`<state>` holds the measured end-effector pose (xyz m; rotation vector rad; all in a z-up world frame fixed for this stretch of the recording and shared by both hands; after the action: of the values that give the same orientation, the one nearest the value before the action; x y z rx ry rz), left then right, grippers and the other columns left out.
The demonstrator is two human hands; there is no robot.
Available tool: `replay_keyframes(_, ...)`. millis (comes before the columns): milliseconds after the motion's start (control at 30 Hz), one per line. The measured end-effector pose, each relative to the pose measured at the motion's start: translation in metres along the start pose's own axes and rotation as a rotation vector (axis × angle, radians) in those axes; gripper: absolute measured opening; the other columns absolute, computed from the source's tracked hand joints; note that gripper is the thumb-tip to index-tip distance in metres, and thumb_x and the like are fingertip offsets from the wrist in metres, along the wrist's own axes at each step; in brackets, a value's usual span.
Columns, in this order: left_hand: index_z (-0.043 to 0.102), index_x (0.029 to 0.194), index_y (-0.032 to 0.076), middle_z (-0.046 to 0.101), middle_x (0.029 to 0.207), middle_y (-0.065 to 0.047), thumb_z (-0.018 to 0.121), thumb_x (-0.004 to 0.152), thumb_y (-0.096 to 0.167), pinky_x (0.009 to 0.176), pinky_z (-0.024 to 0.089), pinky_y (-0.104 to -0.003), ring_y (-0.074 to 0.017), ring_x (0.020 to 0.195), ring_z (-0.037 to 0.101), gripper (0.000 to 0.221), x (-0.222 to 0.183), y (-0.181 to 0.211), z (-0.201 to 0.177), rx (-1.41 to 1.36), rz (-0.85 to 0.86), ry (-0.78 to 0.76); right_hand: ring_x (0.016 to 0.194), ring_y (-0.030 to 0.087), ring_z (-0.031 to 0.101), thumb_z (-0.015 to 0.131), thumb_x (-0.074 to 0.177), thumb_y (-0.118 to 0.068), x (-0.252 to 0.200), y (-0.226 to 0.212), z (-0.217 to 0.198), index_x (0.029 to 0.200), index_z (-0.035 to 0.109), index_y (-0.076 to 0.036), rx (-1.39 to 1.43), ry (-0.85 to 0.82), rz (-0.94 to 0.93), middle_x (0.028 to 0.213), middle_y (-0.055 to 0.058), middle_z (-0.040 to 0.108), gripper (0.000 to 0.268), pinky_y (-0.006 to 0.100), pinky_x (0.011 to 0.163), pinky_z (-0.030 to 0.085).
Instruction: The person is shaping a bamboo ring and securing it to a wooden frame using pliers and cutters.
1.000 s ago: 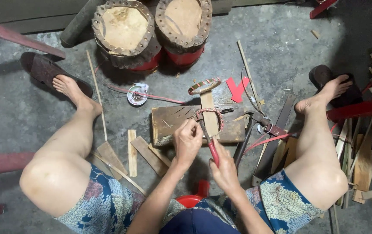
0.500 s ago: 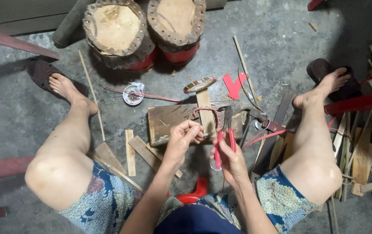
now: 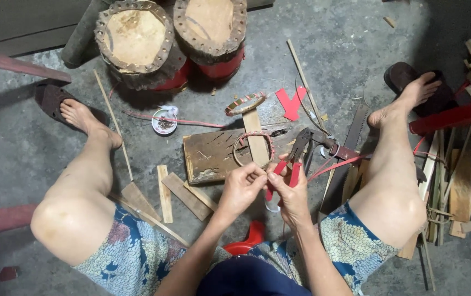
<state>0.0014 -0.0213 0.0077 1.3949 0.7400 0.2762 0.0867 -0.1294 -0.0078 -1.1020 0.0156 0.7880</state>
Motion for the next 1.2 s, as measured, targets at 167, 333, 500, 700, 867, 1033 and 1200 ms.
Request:
replay_keyframes(167, 0.069, 0.116, 0.01, 0.074, 0.091, -0.018, 0.078, 0.08, 0.0, 0.073, 0.064, -0.035, -0.0294, 0.083, 0.075, 0.038, -0.003, 0.0, -0.004, 0.318, 0.048, 0.012, 0.058, 0.019, 0.067, 0.077, 0.084, -0.002, 0.008, 0.023, -0.016, 0.122, 0.057, -0.007, -0.293, 0.04, -0.147, 0.083, 0.013, 0.069, 0.043, 0.028, 0.041, 0.055)
replay_keyframes(333, 0.071, 0.113, 0.011, 0.073, 0.081, -0.016, 0.071, 0.085, 0.001, 0.068, 0.063, -0.037, -0.03, 0.075, 0.074, 0.029, 0.008, -0.035, -0.017, 0.317, 0.007, 0.017, 0.057, 0.02, 0.065, 0.077, 0.084, 0.001, 0.01, 0.032, -0.008, 0.116, 0.061, -0.007, -0.486, 0.149, -0.181, 0.081, 0.013, 0.071, 0.036, 0.031, 0.047, 0.057)
replay_keyframes(500, 0.068, 0.116, 0.005, 0.075, 0.091, -0.023, 0.07, 0.089, 0.014, 0.066, 0.063, -0.037, -0.0286, 0.075, 0.072, 0.028, 0.034, -0.153, -0.051, 0.119, -0.238, 0.33, 0.057, 0.023, 0.065, 0.074, 0.086, -0.002, 0.055, 0.064, -0.063, 0.112, 0.061, -0.007, -0.644, 0.483, -0.213, 0.08, 0.015, 0.067, 0.03, 0.033, 0.048, 0.057)
replay_keyframes(700, 0.061, 0.12, -0.008, 0.07, 0.091, -0.03, 0.076, 0.09, 0.024, 0.059, 0.066, -0.038, -0.0334, 0.065, 0.075, 0.047, 0.041, -0.155, -0.039, 0.003, -0.402, 0.499, 0.059, 0.033, 0.07, 0.079, 0.081, -0.006, 0.096, 0.108, -0.129, 0.117, 0.066, -0.015, -0.844, 0.753, -0.093, 0.084, 0.02, 0.071, 0.04, 0.037, 0.044, 0.059)
replay_keyframes(867, 0.059, 0.106, -0.01, 0.071, 0.08, -0.028, 0.074, 0.086, 0.014, 0.044, 0.063, -0.031, -0.03, 0.05, 0.071, 0.035, 0.064, -0.168, -0.03, 0.116, -0.419, 0.441, 0.105, 0.04, 0.07, 0.078, 0.085, -0.022, 0.101, 0.085, -0.117, 0.124, 0.06, -0.028, -1.23, 0.6, 0.089, 0.104, 0.015, 0.075, 0.044, 0.05, 0.093, 0.053)
replay_keyframes(1033, 0.056, 0.106, -0.011, 0.068, 0.079, -0.027, 0.061, 0.087, 0.002, 0.044, 0.064, -0.032, -0.0323, 0.049, 0.07, 0.024, 0.067, -0.19, -0.023, 0.083, -0.379, 0.454, 0.108, 0.039, 0.07, 0.078, 0.084, -0.024, 0.118, 0.083, -0.128, 0.123, 0.061, -0.029, -1.24, 0.609, 0.125, 0.105, 0.015, 0.075, 0.043, 0.049, 0.095, 0.052)
replay_keyframes(1200, 0.054, 0.113, -0.01, 0.065, 0.08, -0.028, 0.05, 0.091, 0.001, 0.052, 0.067, -0.036, -0.0363, 0.058, 0.073, 0.025, 0.061, -0.192, -0.028, -0.131, -0.291, 0.449, 0.074, 0.029, 0.075, 0.078, 0.082, -0.021, 0.142, 0.107, -0.143, 0.117, 0.066, -0.029, -1.073, 0.607, 0.117, 0.091, 0.013, 0.074, 0.038, 0.039, 0.066, 0.06)
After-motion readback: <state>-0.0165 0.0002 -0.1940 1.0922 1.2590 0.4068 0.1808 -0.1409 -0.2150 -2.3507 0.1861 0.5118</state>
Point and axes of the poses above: each hand's wrist, its own x-axis towards the middle knuckle, its own z-axis out of the palm, y = z × x, the point moved 1 cm from there along x, towards the middle knuckle
